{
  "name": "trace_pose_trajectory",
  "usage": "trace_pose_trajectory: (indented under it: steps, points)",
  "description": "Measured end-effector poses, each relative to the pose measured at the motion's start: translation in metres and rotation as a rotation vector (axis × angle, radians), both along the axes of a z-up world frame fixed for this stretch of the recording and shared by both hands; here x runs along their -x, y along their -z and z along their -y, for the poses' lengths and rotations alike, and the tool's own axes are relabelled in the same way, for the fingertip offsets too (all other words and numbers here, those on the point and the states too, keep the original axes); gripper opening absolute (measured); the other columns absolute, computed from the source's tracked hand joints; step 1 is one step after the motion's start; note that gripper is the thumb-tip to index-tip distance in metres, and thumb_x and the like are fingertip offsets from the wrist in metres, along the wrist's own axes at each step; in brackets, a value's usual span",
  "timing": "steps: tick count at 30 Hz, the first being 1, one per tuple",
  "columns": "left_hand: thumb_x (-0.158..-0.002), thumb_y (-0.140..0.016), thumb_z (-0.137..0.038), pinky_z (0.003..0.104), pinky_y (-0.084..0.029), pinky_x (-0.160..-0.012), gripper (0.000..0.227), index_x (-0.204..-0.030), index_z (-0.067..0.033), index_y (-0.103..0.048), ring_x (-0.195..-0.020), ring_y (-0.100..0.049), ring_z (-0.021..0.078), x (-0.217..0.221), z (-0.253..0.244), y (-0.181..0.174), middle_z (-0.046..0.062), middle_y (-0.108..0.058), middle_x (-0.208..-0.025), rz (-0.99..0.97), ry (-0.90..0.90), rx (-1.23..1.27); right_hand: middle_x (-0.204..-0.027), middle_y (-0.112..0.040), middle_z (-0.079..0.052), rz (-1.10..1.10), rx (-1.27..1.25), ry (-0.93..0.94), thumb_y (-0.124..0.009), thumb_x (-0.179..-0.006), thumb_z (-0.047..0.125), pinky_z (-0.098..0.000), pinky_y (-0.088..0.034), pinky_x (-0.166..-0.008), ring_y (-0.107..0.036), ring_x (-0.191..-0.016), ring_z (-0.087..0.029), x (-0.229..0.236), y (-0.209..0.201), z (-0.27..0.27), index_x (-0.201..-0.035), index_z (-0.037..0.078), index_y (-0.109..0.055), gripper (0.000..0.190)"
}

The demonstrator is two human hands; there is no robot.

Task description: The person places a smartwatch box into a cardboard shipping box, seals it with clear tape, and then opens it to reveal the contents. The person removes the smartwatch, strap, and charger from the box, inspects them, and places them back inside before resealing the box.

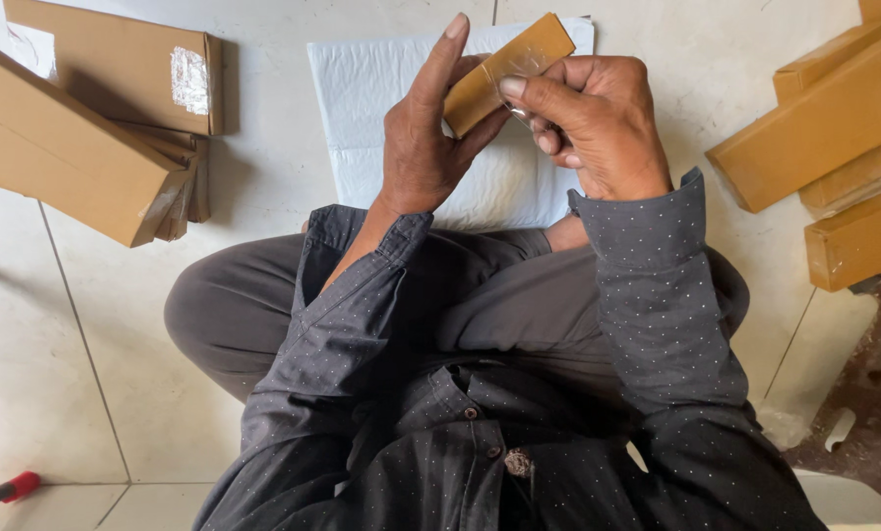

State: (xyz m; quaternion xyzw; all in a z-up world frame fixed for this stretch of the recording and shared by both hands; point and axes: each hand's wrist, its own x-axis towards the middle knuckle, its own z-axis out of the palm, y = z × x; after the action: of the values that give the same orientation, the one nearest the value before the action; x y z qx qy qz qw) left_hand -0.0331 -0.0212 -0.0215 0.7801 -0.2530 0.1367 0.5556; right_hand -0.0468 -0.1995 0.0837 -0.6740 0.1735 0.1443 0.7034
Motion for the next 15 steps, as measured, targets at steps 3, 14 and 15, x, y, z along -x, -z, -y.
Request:
trace_pose_trajectory:
  steps: [3,14,15]
  points:
    - [-0.093,-0.091,-0.015,0.033,-0.06,-0.099,0.106,-0.167,-0.0269,-0.016,-0.119,-0.074,0.0251,0.0,0.001,-0.002,0.007,-0.072,-0.129,-0.064,0.007,0.008,-0.071,-0.062,-0.003,-0.004,-0.031,0.008,-0.077,-0.095,0.016,-0.0179,-0.031,-0.04,-0.051,-0.054,-0.004,0.0,-0.007,-0.002,-0.085,0.0,-0.068,0.021]
    - [-0.092,-0.091,-0.014,0.033,-0.066,-0.094,0.098,-0.16,-0.0225,-0.021,-0.111,-0.077,0.0253,-0.009,-0.003,-0.003,0.008,-0.074,-0.121,-0.109,-0.063,0.009,-0.13,-0.051,-0.008,0.502,0.251,-0.147,-0.076,-0.095,0.006,-0.0247,-0.055,-0.086,-0.054,-0.112,-0.012,0.026,-0.047,-0.01,-0.087,0.001,-0.066,0.014]
    - [-0.091,-0.09,-0.014,0.033,-0.066,-0.094,0.098,-0.16,-0.0223,-0.022,-0.111,-0.076,0.0257,-0.008,-0.002,-0.003,0.008,-0.074,-0.121,-0.104,-0.059,0.015,-0.125,-0.054,-0.008,0.485,0.177,-0.148,-0.076,-0.097,0.006,-0.0258,-0.054,-0.088,-0.056,-0.108,-0.012,0.026,-0.045,-0.008,-0.089,0.001,-0.067,0.013]
